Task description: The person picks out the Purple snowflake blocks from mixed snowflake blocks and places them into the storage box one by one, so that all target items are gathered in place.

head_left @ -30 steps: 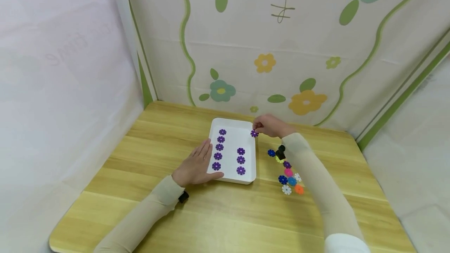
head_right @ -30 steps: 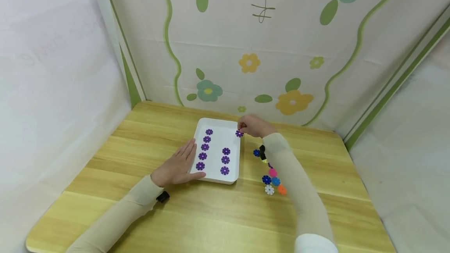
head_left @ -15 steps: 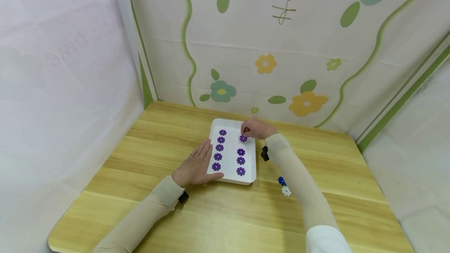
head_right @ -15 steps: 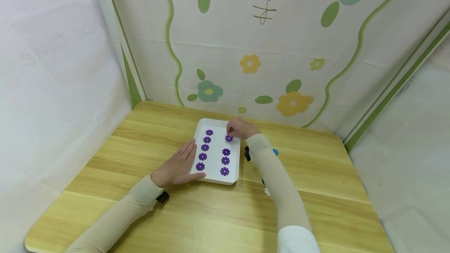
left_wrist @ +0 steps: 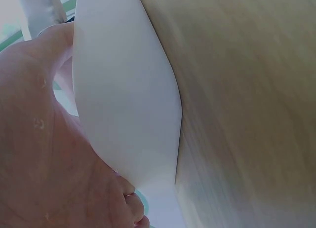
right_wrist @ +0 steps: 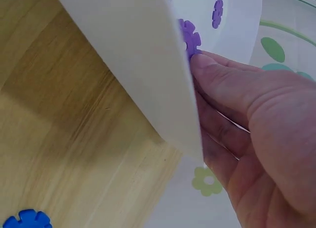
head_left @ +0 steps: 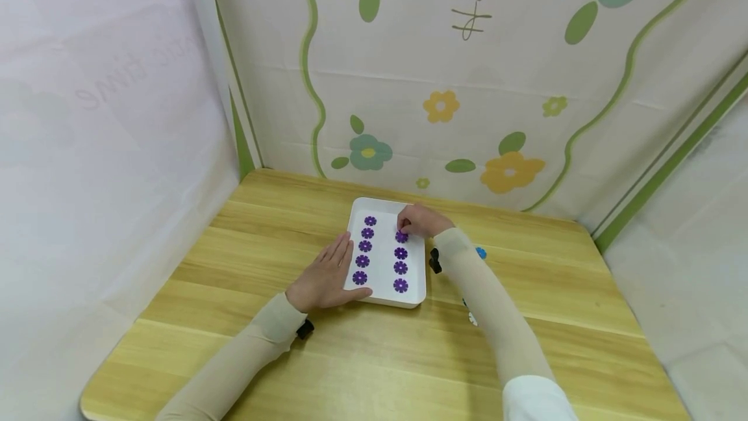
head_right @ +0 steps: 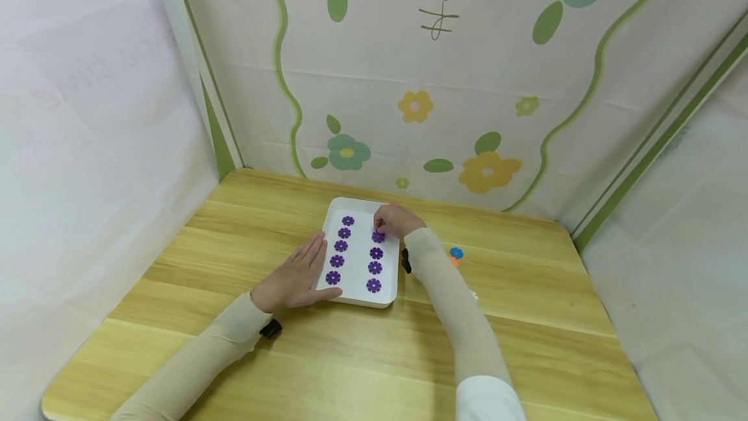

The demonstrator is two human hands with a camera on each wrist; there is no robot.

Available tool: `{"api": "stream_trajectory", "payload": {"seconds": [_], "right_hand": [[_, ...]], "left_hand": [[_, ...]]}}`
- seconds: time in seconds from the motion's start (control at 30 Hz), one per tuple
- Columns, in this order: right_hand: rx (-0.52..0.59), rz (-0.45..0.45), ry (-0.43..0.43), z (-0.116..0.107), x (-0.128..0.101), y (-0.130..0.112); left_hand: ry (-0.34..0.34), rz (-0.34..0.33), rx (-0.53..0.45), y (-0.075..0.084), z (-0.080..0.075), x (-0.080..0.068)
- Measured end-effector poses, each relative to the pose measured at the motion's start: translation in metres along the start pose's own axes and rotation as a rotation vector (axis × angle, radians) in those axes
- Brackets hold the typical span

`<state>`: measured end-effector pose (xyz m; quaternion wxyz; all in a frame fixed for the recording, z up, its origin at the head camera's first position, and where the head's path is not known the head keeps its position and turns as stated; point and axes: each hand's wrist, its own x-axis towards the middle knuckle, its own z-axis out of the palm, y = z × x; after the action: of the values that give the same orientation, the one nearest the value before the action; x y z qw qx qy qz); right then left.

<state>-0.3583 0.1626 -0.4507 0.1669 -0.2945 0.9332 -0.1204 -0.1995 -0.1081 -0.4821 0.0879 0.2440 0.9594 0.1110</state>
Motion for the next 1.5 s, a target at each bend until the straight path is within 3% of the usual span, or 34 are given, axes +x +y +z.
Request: {"api": "stream_trajectory", "payload": {"seconds": [0.33,0.67,0.83,1.03,1.17,1.5], "right_hand": [[-0.033,-0.066,0.015,-0.009,-0.013,0.001],[-0.077,-0.164,0.084,-0.039,-0.068,0.017],[-0.112,-0.133,0.048,-0.042,-0.099,0.033],[-0.146,-0.089,-0.001,-0.034,-0.137,0.052],[-0.112,-0.059,-0.038,-0.021,-0.156,0.066],[-0.023,-0.031,-0.030,0.009,-0.181,0.088]], "left_hand": [[0.019,0.006,-0.025,0.000,0.001,-0.002],[-0.003,-0.005,-0.024,0.001,-0.002,-0.002],[-0.005,-0.003,-0.038,0.001,-0.002,-0.003],[-0.003,0.002,-0.032,0.001,-0.002,-0.002],[-0.003,0.004,-0.024,0.000,-0.001,-0.002],[0.016,0.004,-0.009,-0.004,0.009,0.002]]}}
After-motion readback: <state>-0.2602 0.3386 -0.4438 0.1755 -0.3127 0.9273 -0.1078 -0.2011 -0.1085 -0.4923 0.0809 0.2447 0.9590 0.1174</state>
